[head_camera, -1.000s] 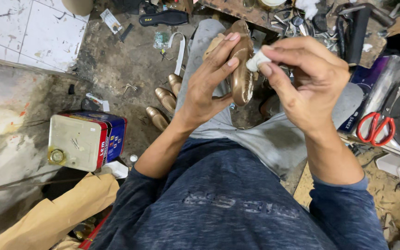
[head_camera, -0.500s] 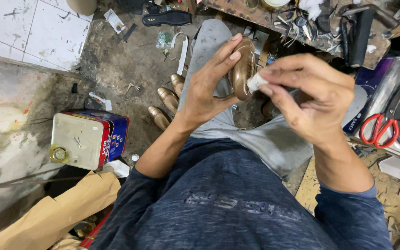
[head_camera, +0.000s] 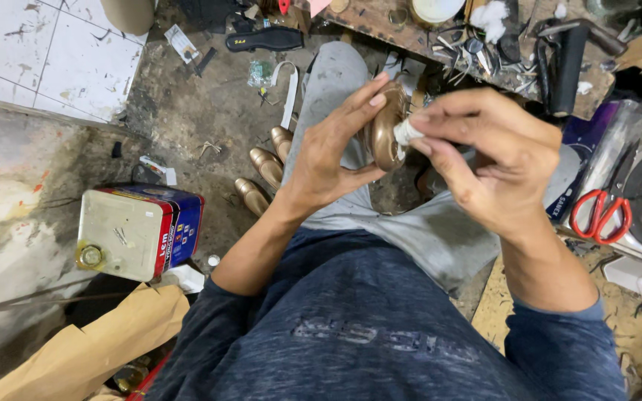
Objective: The person holds a gold-colored shoe and repeatedly wipes its surface with a small white cloth. They dip the cloth into a container of liquid and continue wiping different areas of the shoe throughout the clip.
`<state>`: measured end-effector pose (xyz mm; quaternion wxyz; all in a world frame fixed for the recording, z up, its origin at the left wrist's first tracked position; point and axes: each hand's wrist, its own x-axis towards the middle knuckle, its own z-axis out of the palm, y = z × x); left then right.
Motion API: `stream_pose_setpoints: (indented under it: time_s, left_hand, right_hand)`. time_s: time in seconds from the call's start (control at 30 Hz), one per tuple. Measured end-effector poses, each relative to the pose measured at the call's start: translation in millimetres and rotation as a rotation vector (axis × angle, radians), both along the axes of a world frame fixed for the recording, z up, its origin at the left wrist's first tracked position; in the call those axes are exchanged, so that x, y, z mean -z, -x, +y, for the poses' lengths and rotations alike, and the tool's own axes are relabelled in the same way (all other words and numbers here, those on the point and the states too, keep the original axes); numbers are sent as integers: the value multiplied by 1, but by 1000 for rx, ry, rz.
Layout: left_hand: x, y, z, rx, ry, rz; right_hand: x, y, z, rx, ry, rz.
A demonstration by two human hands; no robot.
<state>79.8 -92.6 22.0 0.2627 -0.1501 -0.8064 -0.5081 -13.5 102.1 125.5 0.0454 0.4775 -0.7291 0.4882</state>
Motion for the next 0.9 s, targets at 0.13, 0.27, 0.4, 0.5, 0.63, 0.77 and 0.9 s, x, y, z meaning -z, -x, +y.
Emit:
stream_pose_setpoints:
  time_s: [0.13, 0.27, 0.4, 0.5, 0.63, 0.77, 0.9]
  left_hand:
    - [-2, 0, -1, -3, 0, -33]
    - [-3, 0, -2, 11, -15, -51]
    - [-4, -2, 0, 33, -35, -105]
    - [-6, -3, 0, 44, -61, -147]
    - [-8, -2, 1, 87, -90, -178]
    - [-9, -3, 1, 65, -76, -197]
    - [-11, -4, 2, 95, -105, -183]
  right_hand:
    - [-5, -2, -2, 30, -8, 22]
    - [-8, -1, -4, -30, -13, 38]
    - [-9, 2, -3, -39, -15, 39]
    - [-10, 4, -2, -59, -36, 19]
    - [-9, 4, -2, -8, 35, -28]
    - [-5, 5, 0, -29, -6, 37]
    - [-1, 7, 5, 13, -8, 36]
